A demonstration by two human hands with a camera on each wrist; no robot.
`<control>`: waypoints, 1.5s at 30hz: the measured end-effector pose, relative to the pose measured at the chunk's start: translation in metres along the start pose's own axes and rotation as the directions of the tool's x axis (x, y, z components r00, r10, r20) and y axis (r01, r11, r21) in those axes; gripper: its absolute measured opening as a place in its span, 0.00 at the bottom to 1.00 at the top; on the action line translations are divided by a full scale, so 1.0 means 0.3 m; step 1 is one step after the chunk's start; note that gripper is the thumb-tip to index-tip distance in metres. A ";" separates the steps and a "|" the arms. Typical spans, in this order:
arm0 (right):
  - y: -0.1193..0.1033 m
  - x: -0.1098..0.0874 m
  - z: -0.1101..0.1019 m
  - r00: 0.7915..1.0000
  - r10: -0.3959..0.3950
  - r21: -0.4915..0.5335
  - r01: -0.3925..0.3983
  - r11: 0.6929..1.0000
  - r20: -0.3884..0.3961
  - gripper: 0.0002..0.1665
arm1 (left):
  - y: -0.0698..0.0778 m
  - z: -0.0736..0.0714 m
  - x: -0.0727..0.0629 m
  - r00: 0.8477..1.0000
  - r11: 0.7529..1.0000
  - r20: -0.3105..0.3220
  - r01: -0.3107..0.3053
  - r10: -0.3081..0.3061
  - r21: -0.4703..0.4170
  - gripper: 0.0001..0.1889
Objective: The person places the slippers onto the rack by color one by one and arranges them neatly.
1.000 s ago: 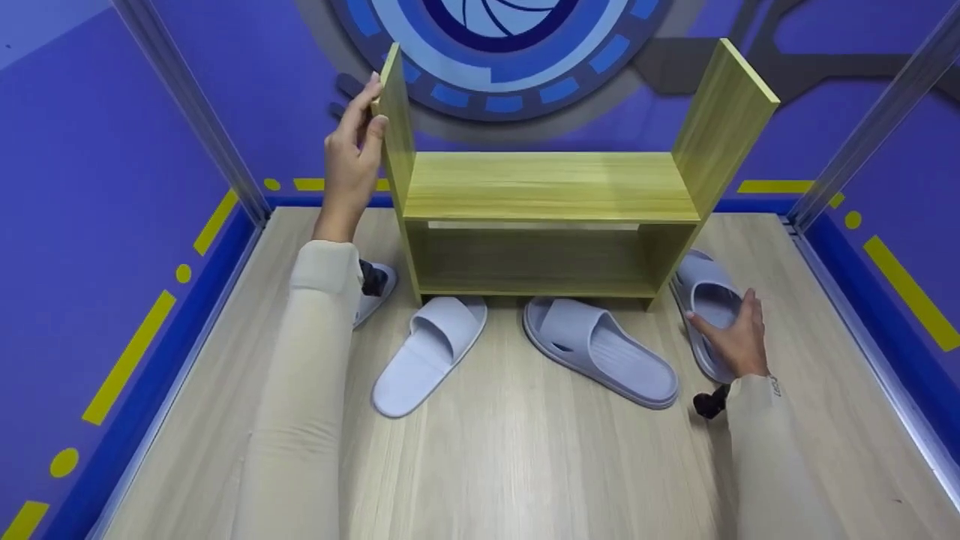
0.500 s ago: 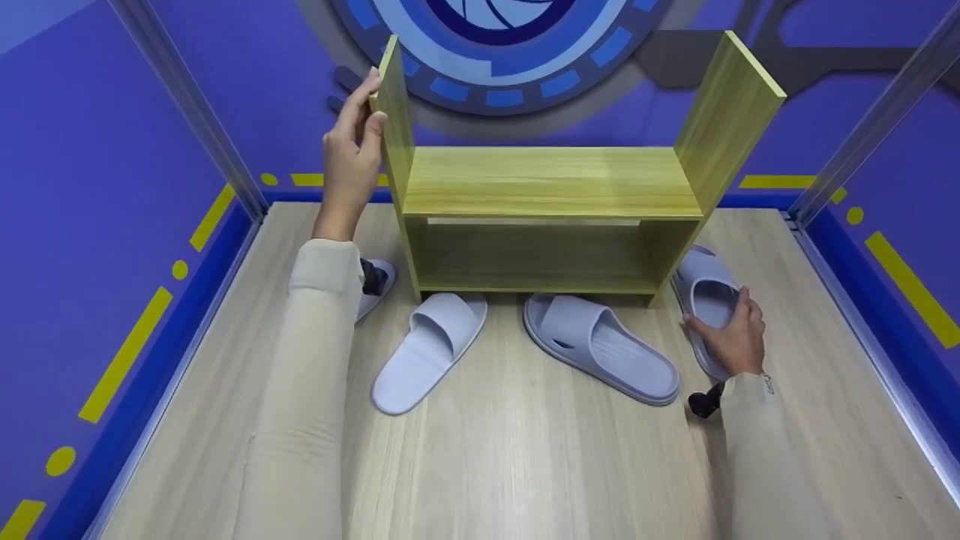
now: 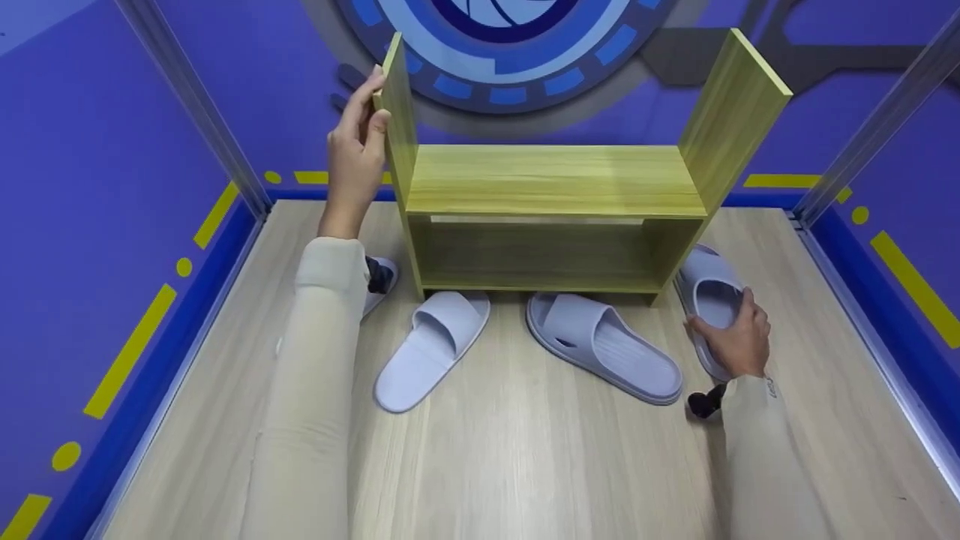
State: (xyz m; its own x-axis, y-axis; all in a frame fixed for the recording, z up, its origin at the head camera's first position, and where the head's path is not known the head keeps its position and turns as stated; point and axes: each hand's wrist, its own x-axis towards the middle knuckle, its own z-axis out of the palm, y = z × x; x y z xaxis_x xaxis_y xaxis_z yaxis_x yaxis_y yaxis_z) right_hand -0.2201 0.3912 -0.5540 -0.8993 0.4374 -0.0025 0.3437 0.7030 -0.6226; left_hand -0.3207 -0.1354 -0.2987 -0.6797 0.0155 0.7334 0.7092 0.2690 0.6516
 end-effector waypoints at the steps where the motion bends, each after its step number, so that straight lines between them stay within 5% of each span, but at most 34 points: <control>1: 0.000 0.000 0.000 1.000 -0.002 0.005 0.002 1.000 -0.002 0.68 | 0.000 0.000 -0.001 1.000 1.000 0.000 0.000 0.000 -0.004 0.23; 17: -0.003 -0.040 -0.018 1.000 -0.029 0.119 0.029 0.992 -0.006 0.64 | 0.002 0.002 0.007 0.999 0.999 0.008 0.037 -0.037 0.004 0.23; 29: 0.021 -0.099 -0.054 0.999 -0.006 0.291 -0.006 0.957 0.042 0.64 | -0.002 -0.005 0.004 1.000 0.999 0.015 -0.002 0.002 0.034 0.23; 45: 0.069 -0.180 -0.139 0.993 -0.041 0.296 0.007 0.955 0.107 0.64 | 0.003 -0.027 0.010 0.998 0.990 0.049 -0.056 0.051 0.127 0.22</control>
State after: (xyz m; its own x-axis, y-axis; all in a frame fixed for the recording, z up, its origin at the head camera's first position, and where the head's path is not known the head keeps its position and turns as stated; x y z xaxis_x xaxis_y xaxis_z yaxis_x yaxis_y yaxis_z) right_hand -0.1532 0.4054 -0.5340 -0.9364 0.3457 -0.0608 0.2416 0.5091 -0.8261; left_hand -0.3205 -0.1429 -0.2943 -0.6513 0.0765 0.7549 0.7171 0.3874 0.5794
